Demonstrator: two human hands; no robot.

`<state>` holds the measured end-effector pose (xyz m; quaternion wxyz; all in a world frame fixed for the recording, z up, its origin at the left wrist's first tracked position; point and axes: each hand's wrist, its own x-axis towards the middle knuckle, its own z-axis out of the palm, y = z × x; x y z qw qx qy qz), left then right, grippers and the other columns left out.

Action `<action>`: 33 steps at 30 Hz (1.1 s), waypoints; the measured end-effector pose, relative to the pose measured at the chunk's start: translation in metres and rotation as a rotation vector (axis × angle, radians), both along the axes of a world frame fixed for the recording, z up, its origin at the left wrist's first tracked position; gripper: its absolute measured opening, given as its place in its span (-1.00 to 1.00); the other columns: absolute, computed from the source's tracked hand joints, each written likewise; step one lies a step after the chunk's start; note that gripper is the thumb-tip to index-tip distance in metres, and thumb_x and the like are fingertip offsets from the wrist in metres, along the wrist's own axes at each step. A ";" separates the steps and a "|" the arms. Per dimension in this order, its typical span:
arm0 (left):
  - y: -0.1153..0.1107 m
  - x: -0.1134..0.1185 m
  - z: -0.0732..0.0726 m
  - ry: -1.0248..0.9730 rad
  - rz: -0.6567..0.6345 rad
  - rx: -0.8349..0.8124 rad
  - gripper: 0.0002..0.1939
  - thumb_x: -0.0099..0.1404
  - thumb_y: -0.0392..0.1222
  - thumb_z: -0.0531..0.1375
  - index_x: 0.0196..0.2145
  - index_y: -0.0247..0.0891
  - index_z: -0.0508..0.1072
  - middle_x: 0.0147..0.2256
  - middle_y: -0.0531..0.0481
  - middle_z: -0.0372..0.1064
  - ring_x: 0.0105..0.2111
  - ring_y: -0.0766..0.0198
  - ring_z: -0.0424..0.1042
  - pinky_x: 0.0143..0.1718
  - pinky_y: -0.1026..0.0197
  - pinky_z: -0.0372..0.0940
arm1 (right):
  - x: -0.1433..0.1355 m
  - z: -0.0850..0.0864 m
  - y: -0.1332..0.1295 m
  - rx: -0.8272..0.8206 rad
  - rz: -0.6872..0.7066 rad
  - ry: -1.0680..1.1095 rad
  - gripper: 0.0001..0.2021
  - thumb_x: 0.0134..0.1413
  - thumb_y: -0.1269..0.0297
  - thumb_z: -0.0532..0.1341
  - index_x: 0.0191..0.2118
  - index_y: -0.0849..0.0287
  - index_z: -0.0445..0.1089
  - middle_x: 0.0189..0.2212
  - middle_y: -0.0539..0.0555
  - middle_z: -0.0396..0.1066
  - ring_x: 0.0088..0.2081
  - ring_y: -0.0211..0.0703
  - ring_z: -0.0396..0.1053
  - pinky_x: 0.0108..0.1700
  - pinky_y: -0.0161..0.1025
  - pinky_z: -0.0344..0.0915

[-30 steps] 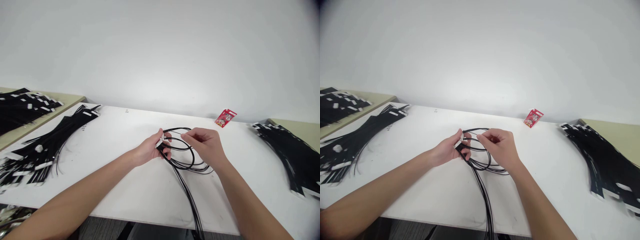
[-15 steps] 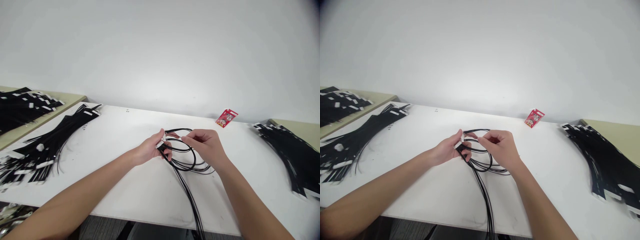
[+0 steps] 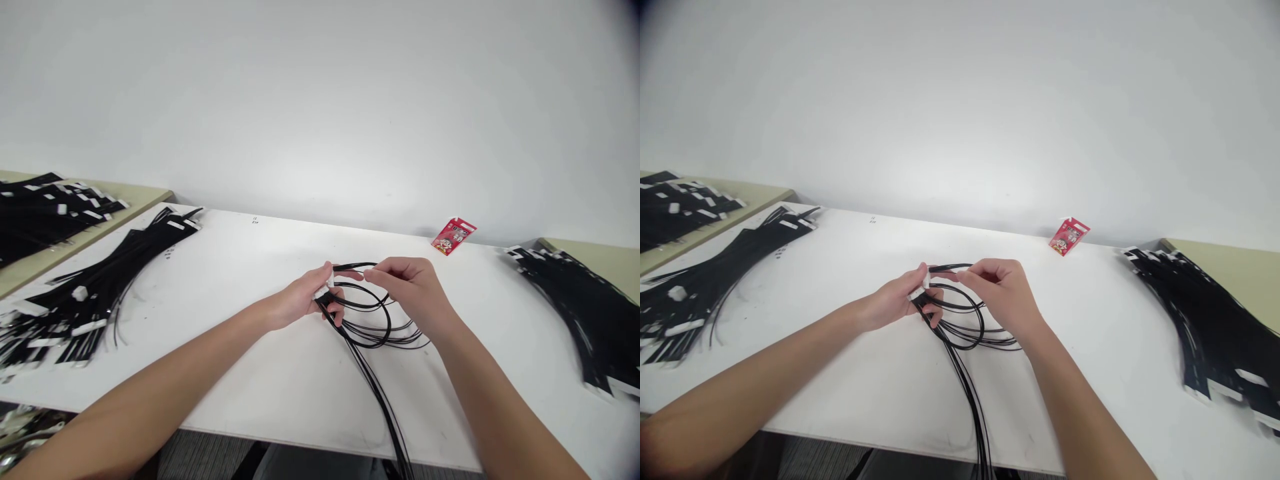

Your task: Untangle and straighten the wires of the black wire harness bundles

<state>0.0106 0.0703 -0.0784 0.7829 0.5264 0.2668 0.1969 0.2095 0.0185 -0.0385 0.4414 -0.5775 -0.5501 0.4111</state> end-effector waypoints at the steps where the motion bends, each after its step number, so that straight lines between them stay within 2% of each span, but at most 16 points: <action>1: 0.000 0.000 0.000 0.008 -0.011 0.011 -0.45 0.38 0.21 -0.17 0.08 -0.11 0.34 -0.43 0.08 0.09 -0.45 0.27 0.32 -0.15 0.01 0.15 | -0.001 0.000 0.000 -0.014 0.005 0.007 -0.75 -0.01 0.19 0.29 -0.58 0.22 0.40 -0.69 -0.09 0.03 -0.57 -0.37 -0.07 -0.53 -0.32 -0.12; 6: -0.001 0.000 -0.001 0.042 -0.029 0.049 -0.48 0.39 0.20 -0.16 0.10 -0.08 0.31 -0.47 0.10 0.11 -0.45 0.27 0.34 -0.15 0.04 0.15 | -0.002 -0.003 0.000 -0.033 0.027 -0.010 -0.75 0.02 0.14 0.27 -0.51 0.22 0.44 -0.64 -0.06 0.16 -0.55 -0.35 -0.04 -0.52 -0.30 -0.10; 11: -0.002 0.002 0.003 0.071 -0.055 0.070 -0.47 0.39 0.19 -0.14 0.14 -0.11 0.26 -0.50 0.11 0.12 -0.44 0.24 0.35 -0.16 0.04 0.16 | -0.006 -0.010 0.000 0.029 0.028 -0.072 -0.75 0.07 0.11 0.24 -0.45 0.20 0.44 -0.61 -0.06 0.14 -0.54 -0.34 -0.03 -0.50 -0.30 -0.07; 17: -0.003 0.001 0.005 0.074 -0.061 0.055 -0.45 0.39 0.19 -0.16 0.18 -0.12 0.21 -0.52 0.12 0.12 -0.45 0.25 0.35 -0.18 0.06 0.16 | -0.004 -0.016 0.002 0.095 0.135 -0.125 -0.78 0.14 0.15 0.18 -0.42 0.16 0.43 -0.58 -0.07 0.16 -0.52 -0.34 0.01 -0.48 -0.30 -0.02; 25: -0.004 0.002 0.004 0.039 -0.050 -0.003 -0.42 0.38 0.21 -0.12 0.18 -0.17 0.22 -0.51 0.11 0.11 -0.47 0.26 0.34 -0.22 0.09 0.17 | -0.007 -0.015 0.000 0.111 0.160 -0.151 -0.79 0.15 0.17 0.17 -0.43 0.16 0.41 -0.56 -0.05 0.21 -0.52 -0.33 0.04 -0.47 -0.31 0.03; 27: -0.003 0.002 0.004 0.021 -0.031 -0.015 -0.38 0.36 0.24 -0.13 0.19 -0.18 0.22 -0.50 0.10 0.11 -0.47 0.26 0.35 -0.35 0.17 0.11 | -0.009 -0.014 0.000 0.133 0.085 -0.113 -0.80 0.14 0.15 0.19 -0.38 0.15 0.41 -0.51 -0.03 0.27 -0.49 -0.32 0.11 -0.46 -0.31 0.08; 28: -0.002 0.003 0.004 0.012 -0.019 -0.027 -0.37 0.35 0.26 -0.13 0.19 -0.18 0.22 -0.49 0.09 0.11 -0.47 0.25 0.35 -0.40 0.20 0.06 | -0.009 -0.013 0.002 0.159 0.005 -0.081 -0.80 0.14 0.13 0.19 -0.34 0.15 0.41 -0.47 -0.02 0.29 -0.47 -0.31 0.15 -0.45 -0.32 0.11; 31: 0.002 0.003 0.005 -0.029 0.026 -0.070 -0.33 0.33 0.30 -0.12 0.20 -0.16 0.21 -0.47 0.04 0.20 -0.48 0.25 0.35 -0.46 0.23 -0.01 | 0.000 -0.016 0.010 0.277 -0.335 0.098 -0.76 0.14 0.07 0.16 -0.26 0.14 0.39 -0.38 0.02 0.30 -0.42 -0.29 0.24 -0.40 -0.32 0.25; 33: 0.004 0.003 0.006 -0.072 0.067 -0.092 -0.35 0.32 0.30 -0.11 0.20 -0.11 0.20 -0.43 -0.01 0.29 -0.49 0.26 0.35 -0.46 0.23 0.02 | 0.009 -0.021 0.018 0.286 -0.486 0.233 -0.78 0.12 0.10 0.15 -0.23 0.13 0.35 -0.32 0.03 0.28 -0.40 -0.30 0.26 -0.35 -0.30 0.32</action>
